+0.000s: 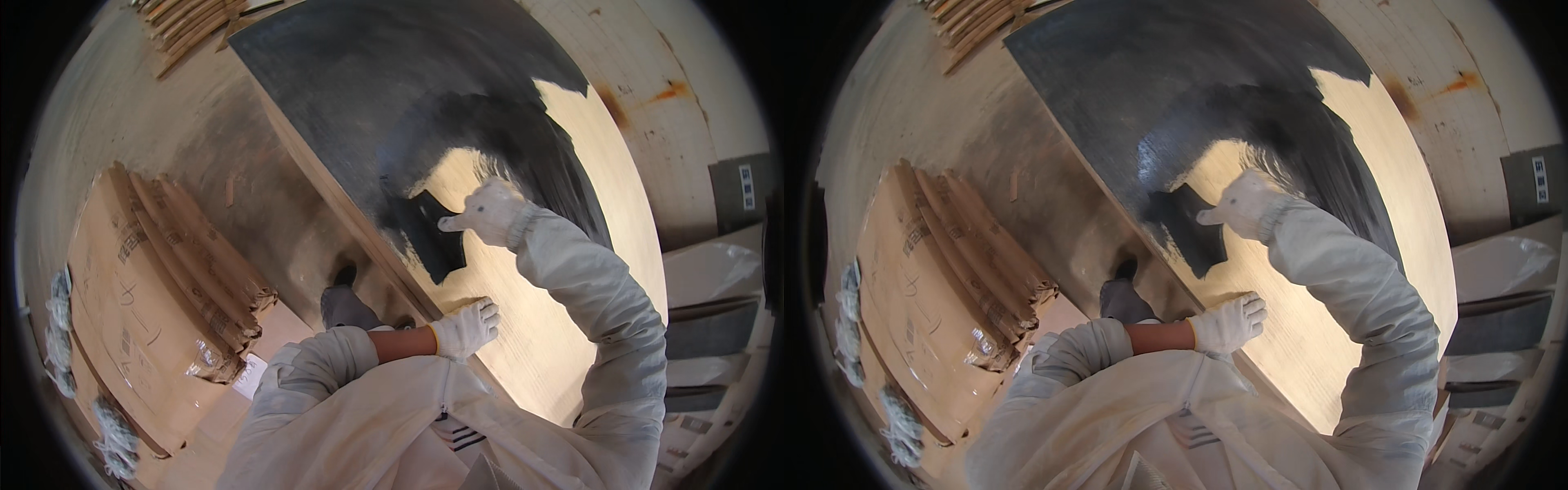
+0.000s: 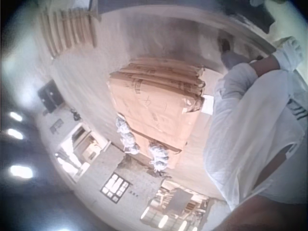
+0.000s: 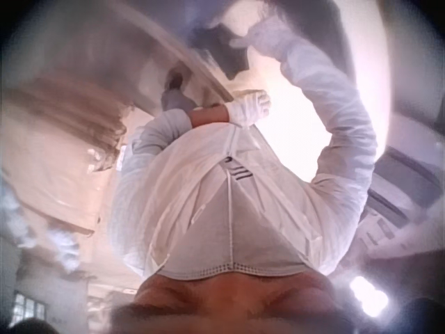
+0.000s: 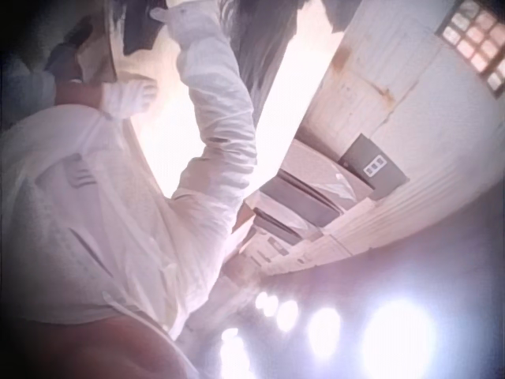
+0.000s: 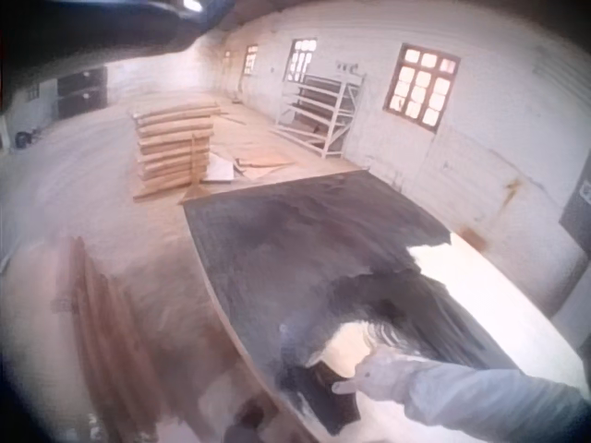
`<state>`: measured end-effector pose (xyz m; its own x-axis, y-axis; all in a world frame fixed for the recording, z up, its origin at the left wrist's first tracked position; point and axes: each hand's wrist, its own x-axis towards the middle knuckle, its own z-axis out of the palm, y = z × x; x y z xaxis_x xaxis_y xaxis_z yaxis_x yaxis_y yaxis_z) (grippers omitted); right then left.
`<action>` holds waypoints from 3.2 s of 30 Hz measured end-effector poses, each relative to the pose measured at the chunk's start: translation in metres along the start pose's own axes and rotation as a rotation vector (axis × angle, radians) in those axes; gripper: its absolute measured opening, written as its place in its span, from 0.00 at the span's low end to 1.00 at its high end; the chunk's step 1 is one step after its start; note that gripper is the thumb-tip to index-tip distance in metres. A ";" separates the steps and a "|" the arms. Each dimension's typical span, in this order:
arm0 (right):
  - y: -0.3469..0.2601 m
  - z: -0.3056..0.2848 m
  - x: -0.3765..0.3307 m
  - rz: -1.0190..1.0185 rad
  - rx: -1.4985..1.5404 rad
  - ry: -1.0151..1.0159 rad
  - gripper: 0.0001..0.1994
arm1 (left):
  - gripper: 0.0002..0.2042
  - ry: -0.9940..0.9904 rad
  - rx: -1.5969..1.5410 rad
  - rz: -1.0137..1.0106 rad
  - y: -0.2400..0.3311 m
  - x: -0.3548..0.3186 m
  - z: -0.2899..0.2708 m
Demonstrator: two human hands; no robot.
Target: The person applies black paint to a large wooden board using a brush. They repeatedly dip the brush into a paint container and spread the paint across the surface in broad strokes, gradually covering more of the board.
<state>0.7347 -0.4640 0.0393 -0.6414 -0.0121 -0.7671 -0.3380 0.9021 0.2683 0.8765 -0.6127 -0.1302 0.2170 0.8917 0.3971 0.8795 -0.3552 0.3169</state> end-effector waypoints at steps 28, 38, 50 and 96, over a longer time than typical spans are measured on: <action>-0.105 0.346 -0.207 0.883 1.383 0.483 0.31 | 0.16 0.192 -0.023 -0.124 0.050 0.035 0.034; -0.109 0.606 -0.314 1.845 1.474 0.446 0.25 | 0.17 0.208 0.059 -0.146 0.051 0.028 0.045; -0.117 0.381 -0.245 1.298 1.465 0.489 0.28 | 0.17 0.174 0.021 -0.075 0.046 0.028 0.043; -0.183 0.696 -0.757 1.389 1.053 0.090 0.28 | 0.27 0.139 0.291 -0.457 0.174 0.015 0.132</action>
<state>1.7611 -0.3193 0.1654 -0.0868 0.9582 -0.2728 0.9794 0.1322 0.1529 1.0888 -0.6238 -0.1824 -0.2546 0.8842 0.3917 0.9559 0.1688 0.2403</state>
